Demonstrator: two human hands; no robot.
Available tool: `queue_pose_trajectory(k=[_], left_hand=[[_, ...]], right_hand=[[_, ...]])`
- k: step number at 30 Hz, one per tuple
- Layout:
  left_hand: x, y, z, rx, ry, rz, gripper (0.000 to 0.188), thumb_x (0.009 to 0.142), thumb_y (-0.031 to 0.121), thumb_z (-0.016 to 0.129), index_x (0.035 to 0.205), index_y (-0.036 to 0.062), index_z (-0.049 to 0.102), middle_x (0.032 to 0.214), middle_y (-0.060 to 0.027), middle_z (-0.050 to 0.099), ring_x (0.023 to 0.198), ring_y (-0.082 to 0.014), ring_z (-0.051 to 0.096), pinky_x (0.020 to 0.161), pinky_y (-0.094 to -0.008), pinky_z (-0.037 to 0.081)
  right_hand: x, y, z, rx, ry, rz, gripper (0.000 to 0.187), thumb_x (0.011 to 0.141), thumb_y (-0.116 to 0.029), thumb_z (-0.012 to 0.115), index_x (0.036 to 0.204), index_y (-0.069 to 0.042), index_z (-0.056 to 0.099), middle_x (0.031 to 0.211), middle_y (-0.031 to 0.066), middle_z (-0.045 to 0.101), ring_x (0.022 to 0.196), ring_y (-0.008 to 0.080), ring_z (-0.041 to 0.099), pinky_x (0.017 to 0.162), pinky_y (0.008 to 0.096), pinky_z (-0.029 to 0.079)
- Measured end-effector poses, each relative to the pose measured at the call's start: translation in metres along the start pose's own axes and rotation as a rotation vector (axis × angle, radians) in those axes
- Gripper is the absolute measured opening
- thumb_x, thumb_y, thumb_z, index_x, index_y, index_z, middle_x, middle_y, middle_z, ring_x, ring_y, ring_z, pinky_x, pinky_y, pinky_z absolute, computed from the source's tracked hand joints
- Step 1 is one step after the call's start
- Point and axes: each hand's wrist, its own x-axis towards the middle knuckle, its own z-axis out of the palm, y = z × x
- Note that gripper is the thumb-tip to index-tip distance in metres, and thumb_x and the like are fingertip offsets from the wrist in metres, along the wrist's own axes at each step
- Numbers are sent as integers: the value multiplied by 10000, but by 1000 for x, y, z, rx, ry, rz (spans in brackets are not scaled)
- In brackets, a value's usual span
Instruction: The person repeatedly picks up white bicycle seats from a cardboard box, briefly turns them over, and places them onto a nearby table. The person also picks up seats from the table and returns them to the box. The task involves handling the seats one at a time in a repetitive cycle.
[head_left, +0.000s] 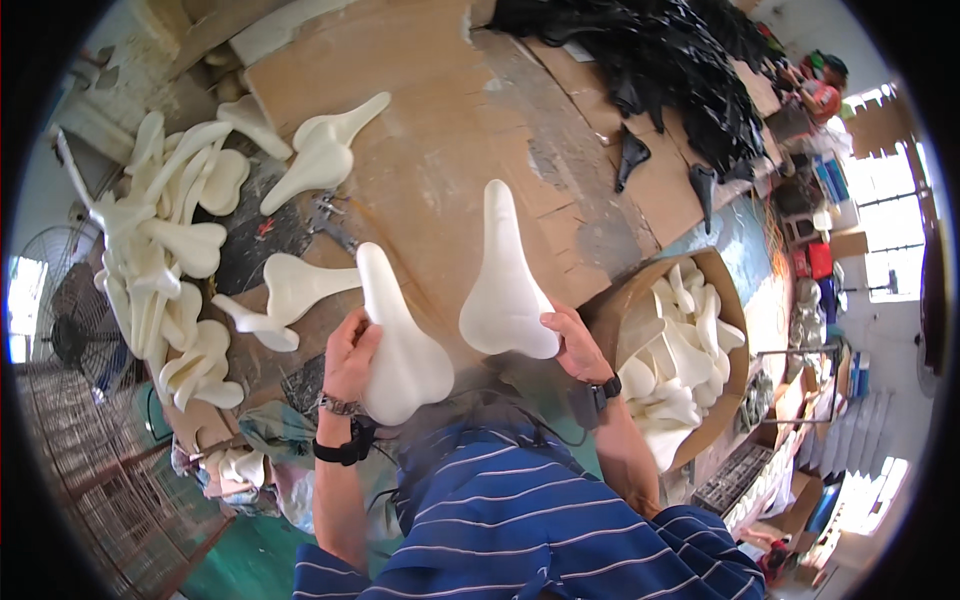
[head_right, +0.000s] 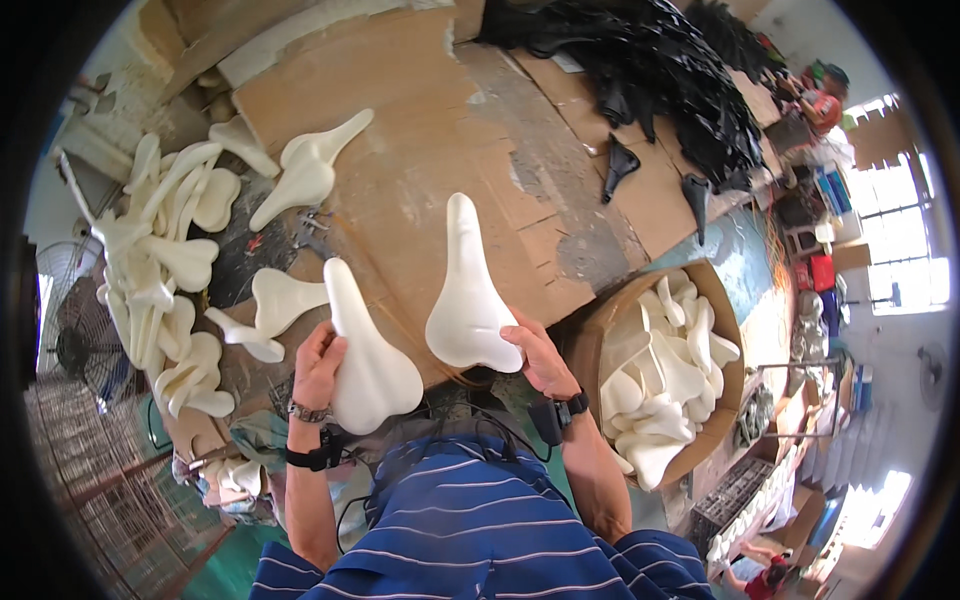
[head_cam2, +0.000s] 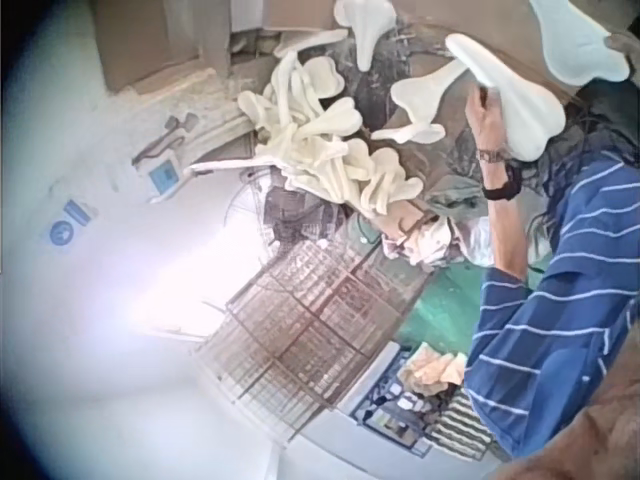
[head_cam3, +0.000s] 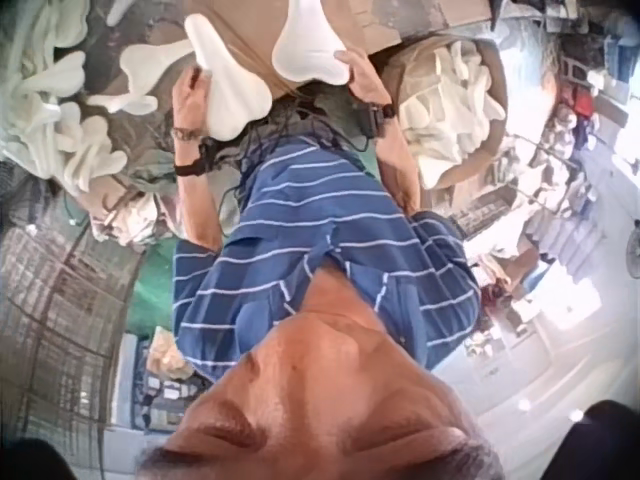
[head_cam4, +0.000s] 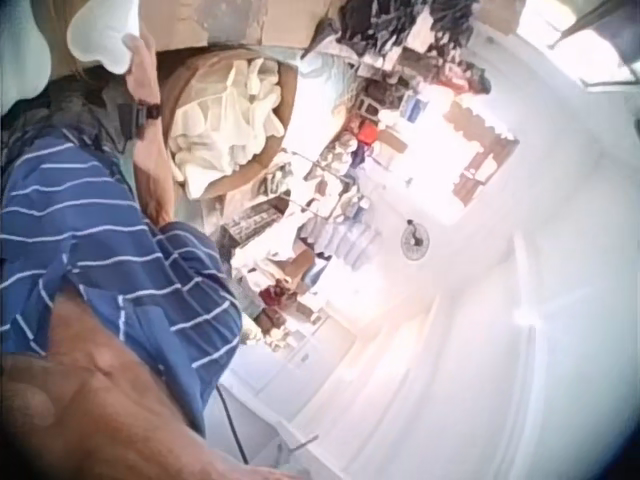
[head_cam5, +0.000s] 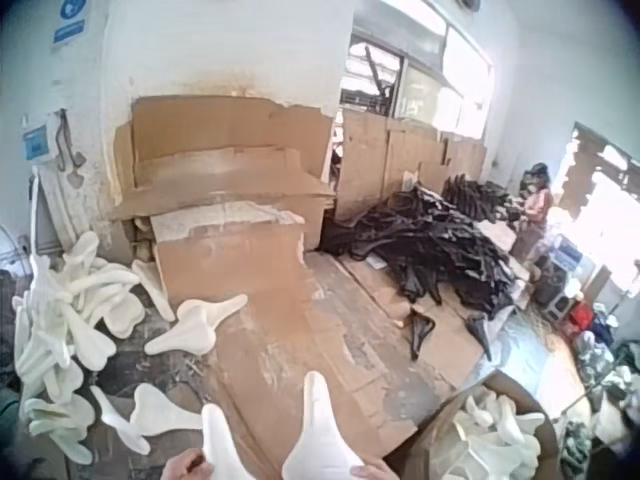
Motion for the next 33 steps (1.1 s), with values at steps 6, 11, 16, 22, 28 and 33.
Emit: queue_pose_trajectory(k=[6, 11, 16, 22, 28, 33], left_hand=[[22, 31, 63, -455, -157, -42, 412, 1068, 209, 570, 1380, -60, 564, 1200, -65, 684, 1017, -116, 630, 912, -277, 505], [53, 8, 131, 0, -115, 107, 398, 1115, 249, 468, 1346, -58, 572, 1179, -132, 694, 1004, -181, 669, 872, -318, 547], [61, -12, 189, -16, -335, 93, 434, 1095, 189, 514, 1457, -49, 497, 1312, -147, 639, 1126, -205, 636, 922, -337, 545], [56, -12, 231, 154, -603, 34, 442, 1027, 105, 621, 1441, -24, 532, 1264, -112, 643, 1075, -165, 625, 877, -310, 544], [67, -43, 171, 254, -518, -68, 392, 1027, 123, 630, 1392, -7, 567, 1200, -97, 666, 1024, -158, 649, 832, -307, 568], [70, -61, 105, 264, -384, -109, 406, 1022, 179, 651, 1378, -2, 583, 1200, -110, 678, 1041, -181, 667, 847, -323, 578]], right_hand=[[-17, 16, -17, 155, -91, 74, 693, 935, -296, 638, 1521, 28, 458, 1421, 146, 612, 1257, 236, 620, 1068, 356, 490], [-55, 25, 13, 224, -51, -176, 858, 897, -401, 808, 1546, 9, 425, 1492, 93, 548, 1339, 161, 499, 1152, 346, 385], [-106, 20, -23, 119, 269, -188, 854, 805, -209, 846, 1535, -8, 452, 1430, 102, 594, 1302, 170, 530, 1138, 339, 391], [-194, 56, -94, 393, 717, -469, 854, 814, -196, 852, 1531, -9, 428, 1394, 95, 590, 1246, 199, 579, 1077, 369, 468], [-284, 57, -154, -593, 1791, -141, 816, 814, -262, 792, 1482, 34, 428, 1291, 182, 616, 1163, 299, 637, 969, 455, 535], [-260, 105, -197, -1095, 1628, 565, 695, 793, -353, 760, 1372, -29, 555, 1190, 241, 667, 1086, 418, 666, 910, 527, 550]])
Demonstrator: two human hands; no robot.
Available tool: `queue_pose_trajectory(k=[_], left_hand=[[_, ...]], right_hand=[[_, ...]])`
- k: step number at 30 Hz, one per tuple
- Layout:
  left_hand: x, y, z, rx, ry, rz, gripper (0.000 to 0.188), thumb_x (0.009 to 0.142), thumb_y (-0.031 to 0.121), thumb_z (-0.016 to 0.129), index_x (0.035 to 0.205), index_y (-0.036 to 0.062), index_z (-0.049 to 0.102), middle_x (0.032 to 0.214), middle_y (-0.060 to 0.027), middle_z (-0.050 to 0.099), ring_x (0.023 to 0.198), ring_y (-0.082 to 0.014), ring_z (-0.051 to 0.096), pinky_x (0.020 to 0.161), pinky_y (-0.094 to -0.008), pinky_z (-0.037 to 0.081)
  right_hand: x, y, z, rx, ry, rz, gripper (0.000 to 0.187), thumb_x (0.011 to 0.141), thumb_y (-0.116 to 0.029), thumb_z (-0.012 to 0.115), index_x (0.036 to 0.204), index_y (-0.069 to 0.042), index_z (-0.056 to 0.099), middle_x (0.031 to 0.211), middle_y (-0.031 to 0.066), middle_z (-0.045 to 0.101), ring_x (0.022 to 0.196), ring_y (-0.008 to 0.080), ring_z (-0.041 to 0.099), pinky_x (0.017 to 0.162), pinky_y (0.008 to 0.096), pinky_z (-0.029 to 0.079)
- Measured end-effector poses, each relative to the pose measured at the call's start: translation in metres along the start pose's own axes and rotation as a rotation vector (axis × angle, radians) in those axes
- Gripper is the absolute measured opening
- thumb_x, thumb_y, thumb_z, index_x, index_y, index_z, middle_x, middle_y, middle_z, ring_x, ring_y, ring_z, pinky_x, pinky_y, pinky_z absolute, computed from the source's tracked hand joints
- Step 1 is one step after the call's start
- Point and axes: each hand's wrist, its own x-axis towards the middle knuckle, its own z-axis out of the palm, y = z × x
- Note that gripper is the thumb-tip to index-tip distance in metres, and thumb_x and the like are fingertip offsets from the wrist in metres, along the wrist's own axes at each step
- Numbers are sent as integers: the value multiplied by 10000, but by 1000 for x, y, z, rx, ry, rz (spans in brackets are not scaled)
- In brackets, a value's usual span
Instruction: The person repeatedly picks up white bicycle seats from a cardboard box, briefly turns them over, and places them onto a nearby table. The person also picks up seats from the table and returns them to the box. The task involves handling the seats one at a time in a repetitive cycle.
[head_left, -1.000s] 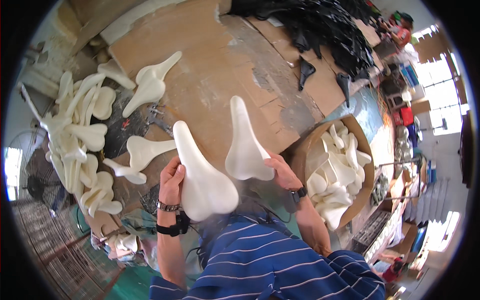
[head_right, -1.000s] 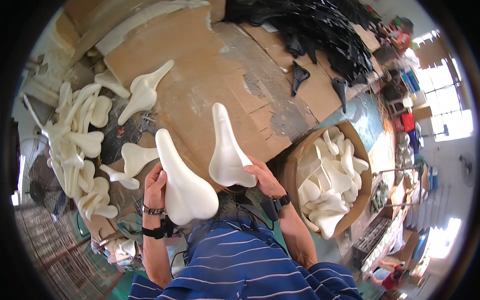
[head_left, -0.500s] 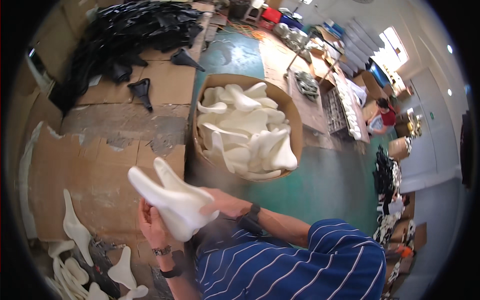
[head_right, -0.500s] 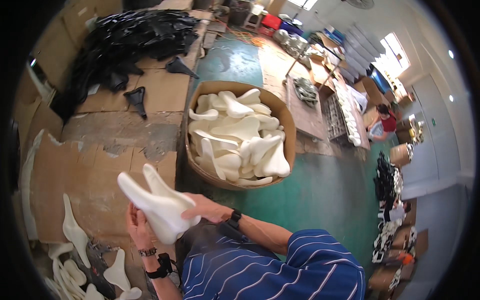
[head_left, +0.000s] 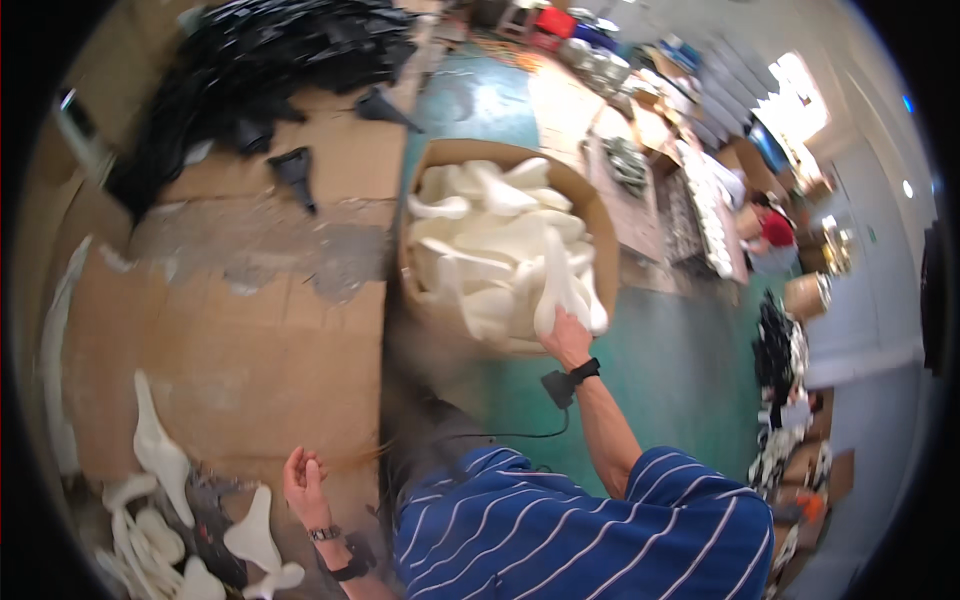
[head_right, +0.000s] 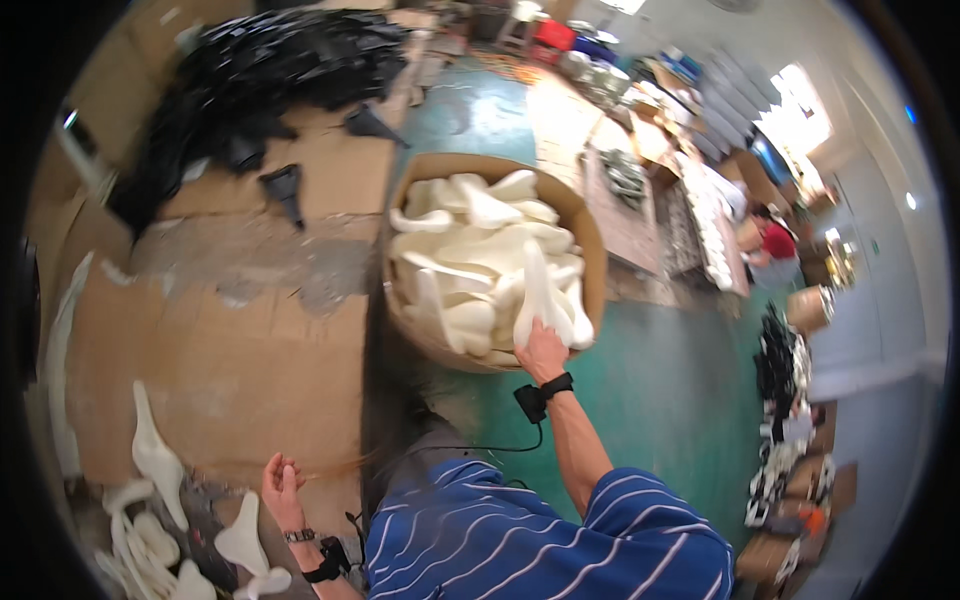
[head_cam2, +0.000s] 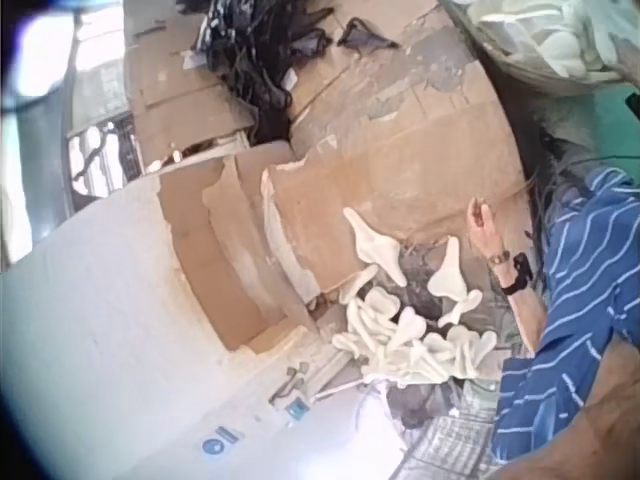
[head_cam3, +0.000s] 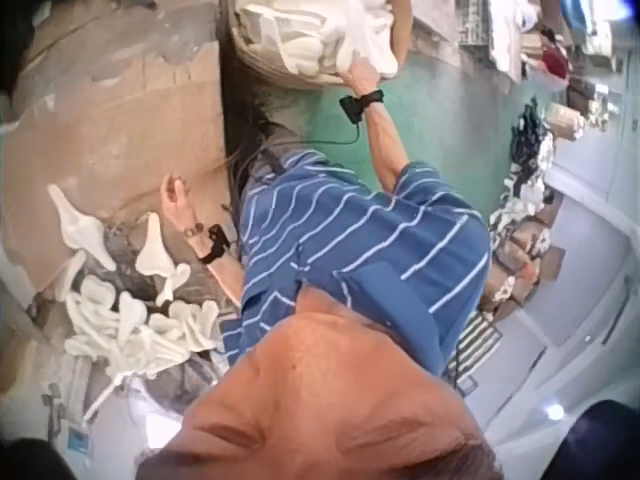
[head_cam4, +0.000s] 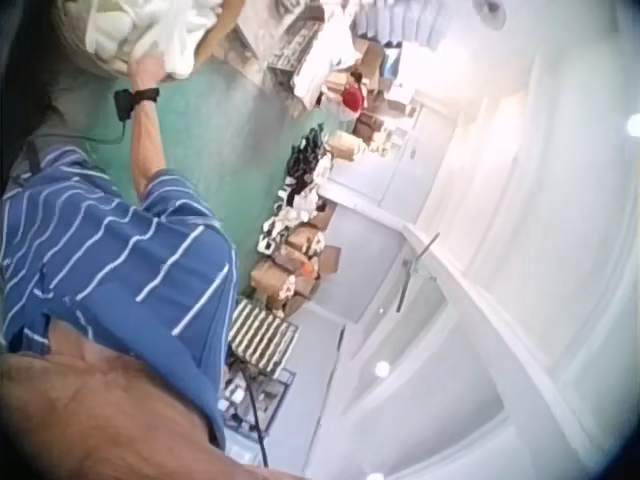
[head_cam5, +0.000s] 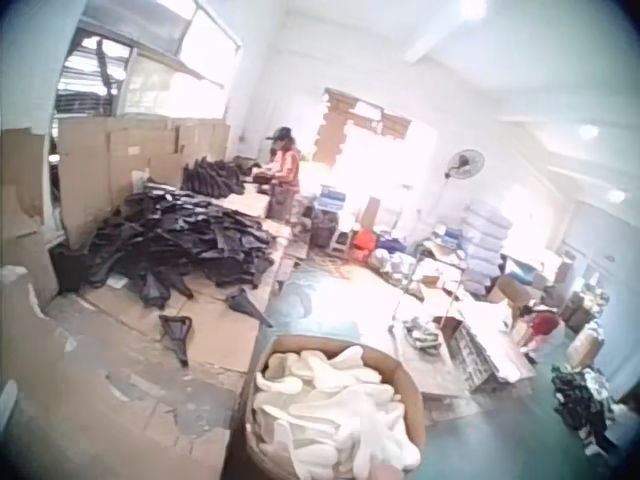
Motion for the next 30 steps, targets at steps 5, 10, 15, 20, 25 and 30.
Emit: queue_pose_trajectory(k=[5, 10, 15, 20, 25, 30], left_hand=[[-46, 6, -58, 262, 340, 31, 365, 979, 221, 684, 1299, 46, 664, 1150, -129, 742, 1063, -250, 709, 947, -377, 550], [-97, -2, -113, 286, 649, 85, 291, 972, 110, 685, 1252, 30, 676, 1111, -85, 732, 992, -177, 674, 868, -317, 550], [-152, -31, -156, 265, 1082, 138, 231, 978, 60, 675, 1204, 20, 699, 1065, -50, 720, 944, -121, 655, 782, -253, 527], [-171, -98, -216, 56, 1438, 14, 269, 983, 161, 686, 1206, 12, 677, 1126, -82, 678, 980, -205, 648, 829, -337, 532], [-144, -147, -295, -446, 1469, -352, 740, 912, 578, 730, 1342, -8, 594, 1167, -94, 654, 1062, -208, 613, 841, -389, 542], [-126, -200, -351, -559, 1246, -484, 822, 830, 566, 801, 1339, -52, 613, 1133, -148, 706, 919, -237, 675, 748, -390, 567]], right_hand=[[-32, -45, 40, -96, -280, -218, 632, 824, -495, 757, 1243, -28, 680, 1202, 238, 711, 1146, 401, 667, 955, 513, 536], [-72, -149, 35, 9, -441, -736, 637, 847, -346, 731, 1367, 0, 603, 1280, 243, 672, 1190, 414, 632, 1023, 484, 498], [-163, -295, 1, 98, -548, -1261, 557, 854, -252, 740, 1329, 3, 599, 1248, 252, 666, 1160, 428, 629, 974, 465, 519], [-261, -403, 41, 70, -533, -1655, 537, 867, -237, 730, 1348, -49, 585, 1205, 230, 671, 1114, 425, 637, 943, 474, 535], [-364, -486, 125, 152, -523, -1945, 597, 880, -216, 672, 1429, -52, 506, 1311, 186, 624, 1226, 376, 589, 974, 496, 519], [-428, -502, 186, -97, -160, -2065, 561, 842, -167, 677, 1379, -66, 549, 1247, 141, 607, 1190, 329, 566, 953, 521, 479]])
